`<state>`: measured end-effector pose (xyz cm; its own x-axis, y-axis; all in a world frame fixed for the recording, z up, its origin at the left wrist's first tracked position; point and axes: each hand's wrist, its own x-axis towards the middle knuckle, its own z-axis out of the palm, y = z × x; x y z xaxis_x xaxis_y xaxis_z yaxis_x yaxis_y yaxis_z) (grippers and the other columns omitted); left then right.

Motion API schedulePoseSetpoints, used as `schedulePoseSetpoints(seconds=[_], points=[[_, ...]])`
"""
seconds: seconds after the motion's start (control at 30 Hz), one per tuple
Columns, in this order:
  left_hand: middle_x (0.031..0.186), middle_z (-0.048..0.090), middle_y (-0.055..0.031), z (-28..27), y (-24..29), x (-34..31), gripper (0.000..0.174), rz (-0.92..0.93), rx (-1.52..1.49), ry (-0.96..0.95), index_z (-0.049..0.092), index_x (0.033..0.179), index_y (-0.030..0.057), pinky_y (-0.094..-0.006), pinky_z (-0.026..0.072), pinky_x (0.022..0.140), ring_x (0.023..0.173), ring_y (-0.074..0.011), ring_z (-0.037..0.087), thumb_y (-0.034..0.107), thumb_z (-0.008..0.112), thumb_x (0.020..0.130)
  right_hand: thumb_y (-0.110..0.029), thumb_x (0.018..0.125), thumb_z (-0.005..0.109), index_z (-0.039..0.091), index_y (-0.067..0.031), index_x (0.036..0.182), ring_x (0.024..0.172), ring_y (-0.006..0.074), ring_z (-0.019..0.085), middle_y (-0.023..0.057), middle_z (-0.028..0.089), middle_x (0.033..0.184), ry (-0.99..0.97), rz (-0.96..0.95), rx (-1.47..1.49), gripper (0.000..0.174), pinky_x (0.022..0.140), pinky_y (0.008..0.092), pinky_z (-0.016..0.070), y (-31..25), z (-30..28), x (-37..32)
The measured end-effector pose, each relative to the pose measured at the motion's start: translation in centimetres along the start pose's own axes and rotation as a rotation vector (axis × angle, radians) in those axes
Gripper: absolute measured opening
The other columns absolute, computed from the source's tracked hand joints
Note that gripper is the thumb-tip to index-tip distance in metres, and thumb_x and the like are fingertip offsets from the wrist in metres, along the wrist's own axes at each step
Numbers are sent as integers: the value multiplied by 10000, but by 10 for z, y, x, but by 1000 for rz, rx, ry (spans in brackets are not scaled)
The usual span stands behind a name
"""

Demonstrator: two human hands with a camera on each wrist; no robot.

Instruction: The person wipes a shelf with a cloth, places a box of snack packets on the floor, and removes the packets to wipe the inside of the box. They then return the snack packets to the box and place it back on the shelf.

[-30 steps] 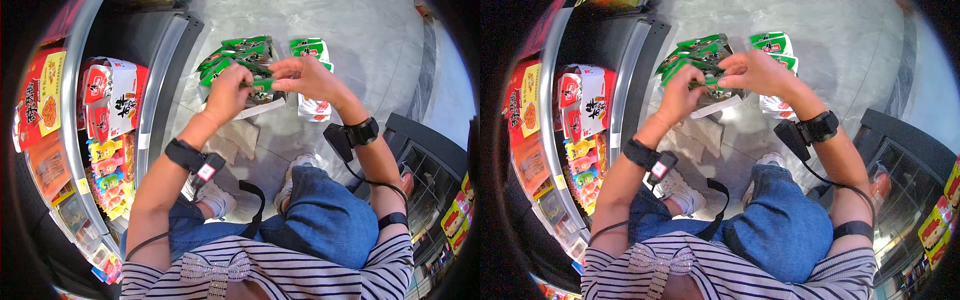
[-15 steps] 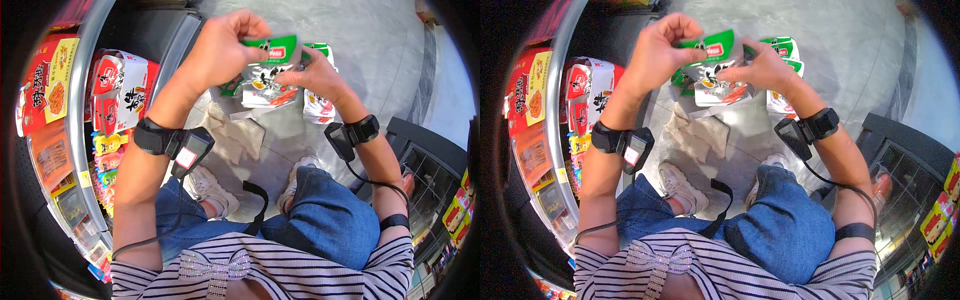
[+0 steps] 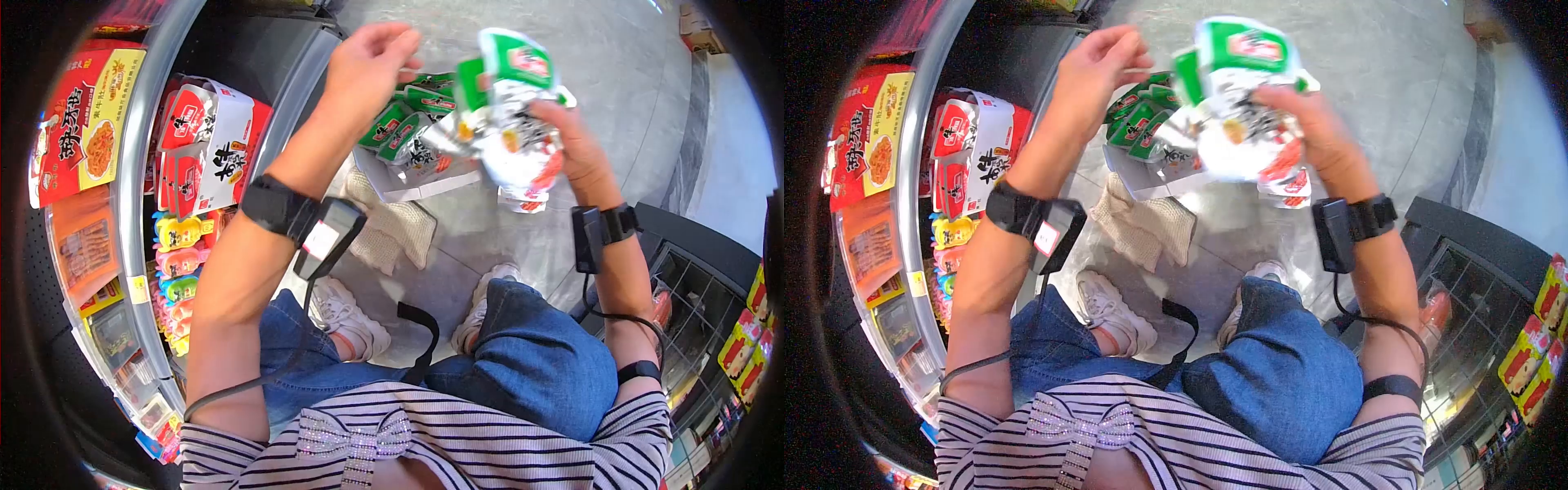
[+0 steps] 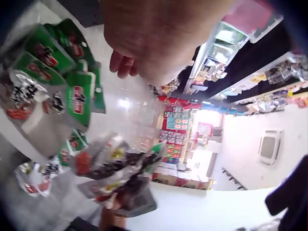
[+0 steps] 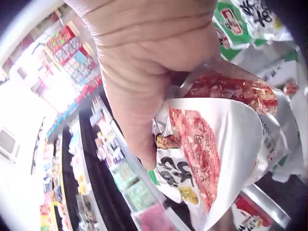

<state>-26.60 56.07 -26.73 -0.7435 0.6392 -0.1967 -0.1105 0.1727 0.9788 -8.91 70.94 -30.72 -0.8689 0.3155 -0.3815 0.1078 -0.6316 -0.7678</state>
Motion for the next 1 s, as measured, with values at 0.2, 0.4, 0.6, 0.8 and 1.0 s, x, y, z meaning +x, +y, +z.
schedulePoseSetpoints(seconds=[0.2, 0.4, 0.6, 0.8, 1.0], points=[[787, 598, -90, -29, -75, -51, 244, 118, 520, -44, 528, 919, 7, -290, 466, 641, 719, -182, 583, 122, 628, 728, -178, 755, 610, 491, 17, 1051, 719, 170, 617, 120, 606, 898, 112, 251, -39, 374, 601, 308, 530, -17, -108, -15], [901, 569, -137, -20, -100, -58, 366, 42, 901, -109, 504, 993, 53, -370, 447, 681, 808, -290, 557, 139, 658, 672, -178, 682, 701, 533, 56, 978, 665, 150, 608, 100, 617, 852, 160, 405, -205, 413, 592, 274, 508, 50, -117, -9], [812, 557, -106, -17, -98, -53, 279, 225, 1119, 84, 528, 904, 62, -383, 443, 649, 795, -286, 551, 158, 649, 671, -281, 620, 751, 365, 67, 1169, 790, 182, 575, 164, 572, 925, 315, 251, -773, 756, 668, 309, 474, 39, -95, 2], [790, 562, -114, -24, -109, -52, 148, 228, 1052, -25, 510, 821, 63, -407, 436, 628, 784, -312, 552, 146, 584, 723, -325, 605, 744, 269, 21, 1274, 892, 227, 542, 202, 535, 990, 229, 283, -964, 890, 749, 322, 441, 24, -74, -4], [709, 575, -134, -32, -68, -45, 85, 245, 894, -22, 491, 821, 69, -405, 430, 568, 683, -342, 558, 107, 526, 754, -326, 606, 732, 283, 22, 1264, 885, 244, 555, 213, 559, 989, 92, 286, -1187, 869, 775, 311, 426, 21, -69, -2]])
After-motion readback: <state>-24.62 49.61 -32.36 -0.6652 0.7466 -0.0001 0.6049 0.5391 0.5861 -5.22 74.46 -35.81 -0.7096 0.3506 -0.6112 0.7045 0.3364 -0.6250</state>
